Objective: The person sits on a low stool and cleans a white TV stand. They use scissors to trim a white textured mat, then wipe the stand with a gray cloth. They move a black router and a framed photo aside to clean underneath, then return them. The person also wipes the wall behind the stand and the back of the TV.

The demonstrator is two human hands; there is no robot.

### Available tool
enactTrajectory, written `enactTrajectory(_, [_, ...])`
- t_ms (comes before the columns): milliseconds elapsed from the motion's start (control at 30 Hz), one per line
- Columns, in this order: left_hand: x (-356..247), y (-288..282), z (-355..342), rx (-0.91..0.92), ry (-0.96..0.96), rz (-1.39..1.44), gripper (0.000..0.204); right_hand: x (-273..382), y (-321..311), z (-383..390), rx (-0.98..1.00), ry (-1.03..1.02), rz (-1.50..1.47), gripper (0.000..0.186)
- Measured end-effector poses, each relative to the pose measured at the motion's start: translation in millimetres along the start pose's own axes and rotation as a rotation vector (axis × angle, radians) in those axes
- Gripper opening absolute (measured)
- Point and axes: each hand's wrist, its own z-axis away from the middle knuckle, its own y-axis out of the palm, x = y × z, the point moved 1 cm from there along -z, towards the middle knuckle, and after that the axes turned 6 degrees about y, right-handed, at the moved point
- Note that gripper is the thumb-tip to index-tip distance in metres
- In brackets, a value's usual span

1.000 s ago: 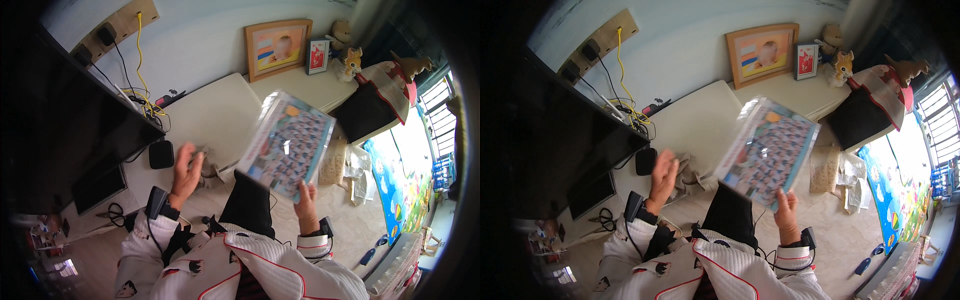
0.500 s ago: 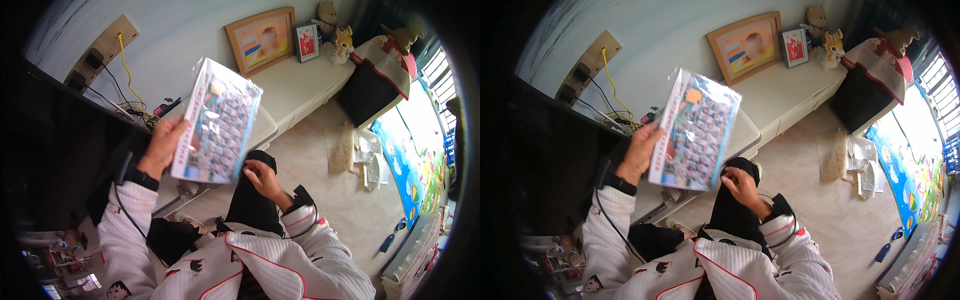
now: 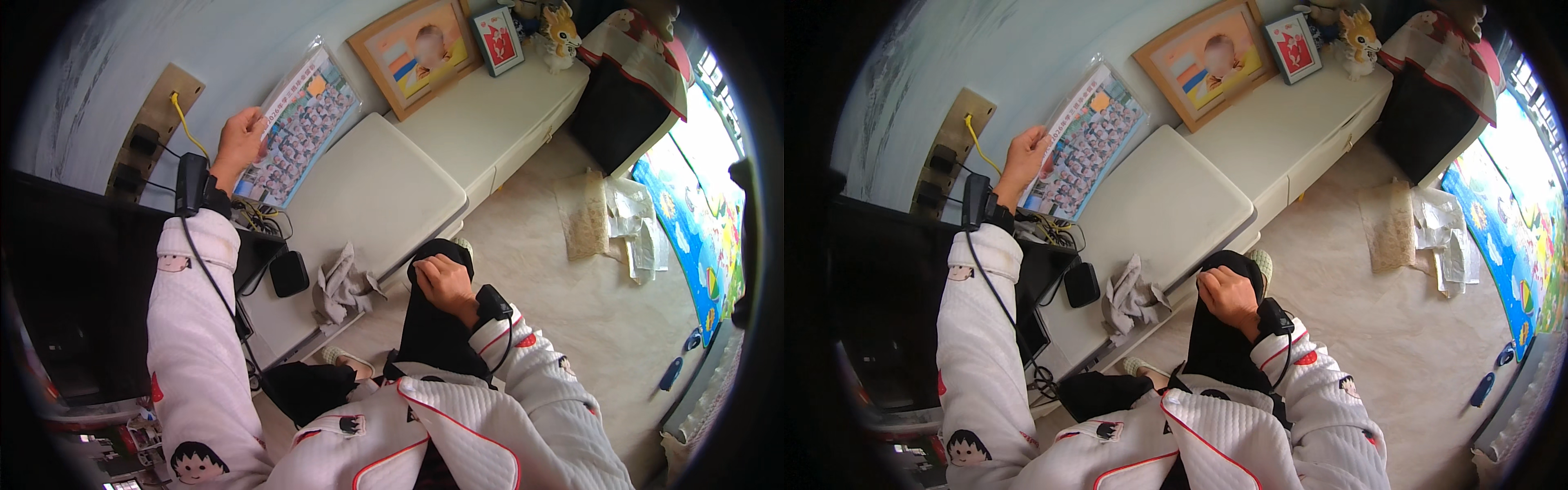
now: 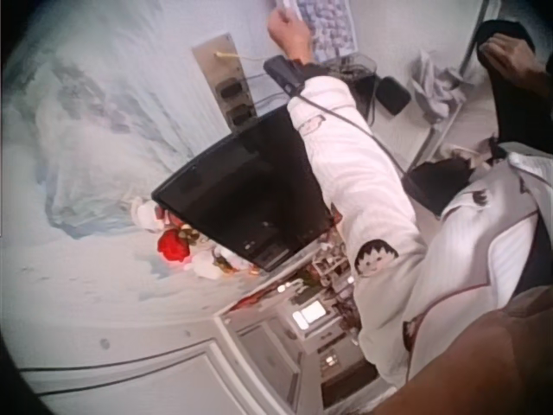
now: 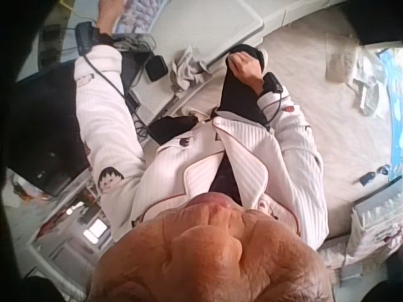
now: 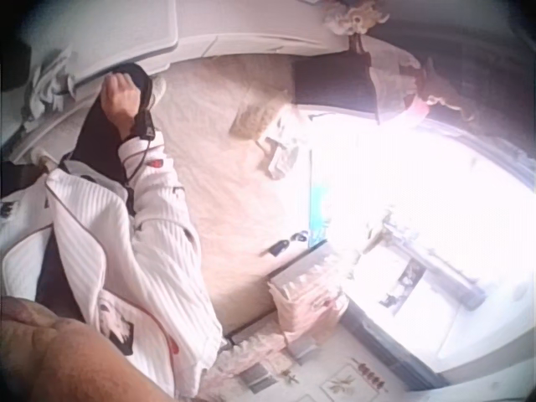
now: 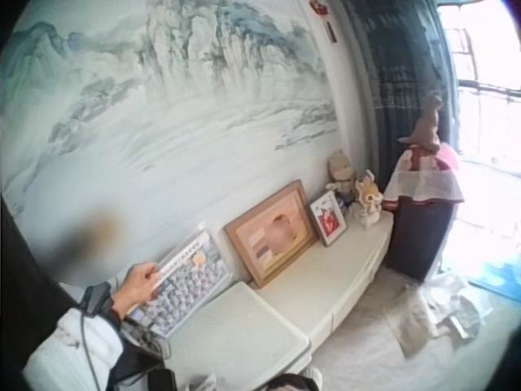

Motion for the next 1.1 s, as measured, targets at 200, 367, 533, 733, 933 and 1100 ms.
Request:
enactTrajectory(200, [38.7, 14.5, -20.9, 0.040, 0.001, -0.044, 0.012, -0.3, -0.2, -0.4, -0.018, -0.003, -0.025, 0.010])
enactTrajectory(367, [66.4, 20.7, -31.6, 0.093, -0.050, -0.021, 0.014, -2.4, -2.1, -1.5, -0.013, 0.009, -0.056, 0.012])
enactTrajectory(533, [92.3, 24.9, -39.3, 0.016, 0.018, -0.115, 0.016, -2.9, -4.7, -2.3, 0.007, 0.013, -0.049, 0.014])
enactTrajectory(733, [87.5, 24.5, -43.3, -0.056, 0.223, -0.530, 0.029, -3.3, -5.6, -3.2, 0.012, 0.022, -0.074, 0.015])
enactTrajectory(933, [53.6, 43.9, -27.6, -0.254, 0.354, -1.088, 0.032, -3.4, -5.0, -2.8, 0.011, 0.020, -0.084, 0.016])
enactTrajectory(1100, [47.8, 41.5, -29.3, -0.305, 0.273, -1.063, 0.018, -3.5, -4.8, -2.9, 0.001, 0.018, -0.088, 0.016])
